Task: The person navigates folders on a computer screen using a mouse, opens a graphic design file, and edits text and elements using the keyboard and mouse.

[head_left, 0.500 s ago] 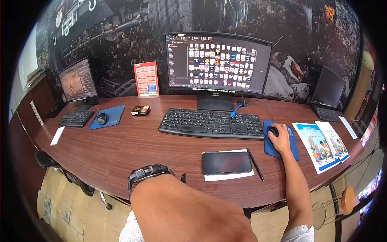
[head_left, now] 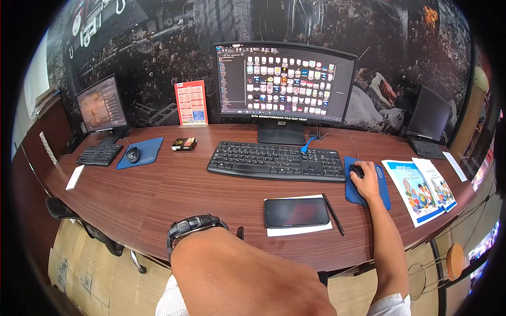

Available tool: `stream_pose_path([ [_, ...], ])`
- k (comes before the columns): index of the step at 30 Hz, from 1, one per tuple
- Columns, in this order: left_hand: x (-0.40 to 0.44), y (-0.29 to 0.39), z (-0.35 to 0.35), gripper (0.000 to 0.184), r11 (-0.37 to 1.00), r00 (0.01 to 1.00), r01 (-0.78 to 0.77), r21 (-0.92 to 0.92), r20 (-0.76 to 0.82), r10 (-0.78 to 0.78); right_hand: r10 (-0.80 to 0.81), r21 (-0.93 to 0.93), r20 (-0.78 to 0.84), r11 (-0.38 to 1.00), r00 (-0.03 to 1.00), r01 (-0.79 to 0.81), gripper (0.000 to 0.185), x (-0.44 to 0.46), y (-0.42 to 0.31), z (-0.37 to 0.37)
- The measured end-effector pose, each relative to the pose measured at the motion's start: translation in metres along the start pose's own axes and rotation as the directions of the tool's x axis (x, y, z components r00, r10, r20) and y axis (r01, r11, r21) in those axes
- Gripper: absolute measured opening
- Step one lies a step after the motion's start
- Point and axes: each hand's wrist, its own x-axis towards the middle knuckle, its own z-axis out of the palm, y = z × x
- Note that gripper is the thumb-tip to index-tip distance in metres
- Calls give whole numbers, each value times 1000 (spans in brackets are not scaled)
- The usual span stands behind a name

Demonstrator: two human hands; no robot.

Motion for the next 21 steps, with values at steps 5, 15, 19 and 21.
stream_pose_path([
  [5,0,2,0,81,1000,1000,10,2,-28,-10,9,-21,8,1000,1000,-9,35,0,1,0],
  [15,1,0,0,80,1000,1000,12,-9,-18,-13,19,-10,13,1000,1000,-19,35,-1,-3,-2],
  [19,0,-2,1,79,1000,1000,13,-14,-15,-14,23,-7,14,1000,1000,-23,35,-1,-3,-2],
  [21,0,-2,1,79,1000,1000,14,-16,-14,-14,24,-4,14,1000,1000,-24,35,-1,-2,-2],
])
